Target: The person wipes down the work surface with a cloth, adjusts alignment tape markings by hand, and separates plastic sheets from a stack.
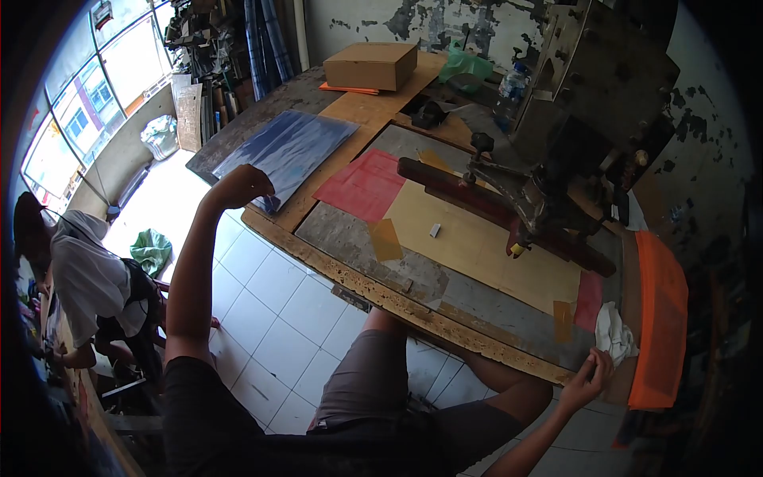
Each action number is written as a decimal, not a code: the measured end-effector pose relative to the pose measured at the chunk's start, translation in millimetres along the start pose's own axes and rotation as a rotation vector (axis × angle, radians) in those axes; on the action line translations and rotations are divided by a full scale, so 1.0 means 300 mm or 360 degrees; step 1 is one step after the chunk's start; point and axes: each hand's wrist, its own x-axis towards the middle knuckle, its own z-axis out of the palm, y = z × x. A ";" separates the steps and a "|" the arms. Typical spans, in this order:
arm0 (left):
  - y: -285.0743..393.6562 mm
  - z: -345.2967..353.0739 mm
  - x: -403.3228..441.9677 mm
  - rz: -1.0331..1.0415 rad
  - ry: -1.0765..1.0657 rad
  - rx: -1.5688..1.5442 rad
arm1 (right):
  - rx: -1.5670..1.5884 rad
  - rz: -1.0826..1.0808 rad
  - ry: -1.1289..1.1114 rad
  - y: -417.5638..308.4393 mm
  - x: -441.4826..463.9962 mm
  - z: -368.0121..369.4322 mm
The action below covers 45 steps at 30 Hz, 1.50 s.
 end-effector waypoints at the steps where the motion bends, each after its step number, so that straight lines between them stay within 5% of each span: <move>1: 0.001 0.000 -0.005 -0.0014 -0.0002 -0.0044 | 0.0004 -0.0003 -0.0002 -0.001 0.001 0.000; 8: 0.031 -0.012 -0.004 -0.0308 -0.0177 -0.0222 | 0.0018 -0.0022 -0.0011 -0.005 0.006 -0.005; 20: 0.073 0.018 0.073 -0.0297 -0.0258 0.0128 | 0.0021 -0.0014 -0.0008 0.008 -0.001 -0.001; 35: 0.065 -0.014 0.057 -0.0298 -0.0336 -0.0262 | 0.0014 0.0006 -0.0019 0.015 -0.006 0.000; 38: 0.173 -0.013 0.025 -0.0212 -0.0166 0.0277 | 0.0018 0.0003 -0.0018 0.016 -0.003 0.002; 45: 0.123 0.145 -0.025 -0.0105 0.0790 0.0119 | 0.0011 -0.0051 0.0016 0.010 -0.002 0.003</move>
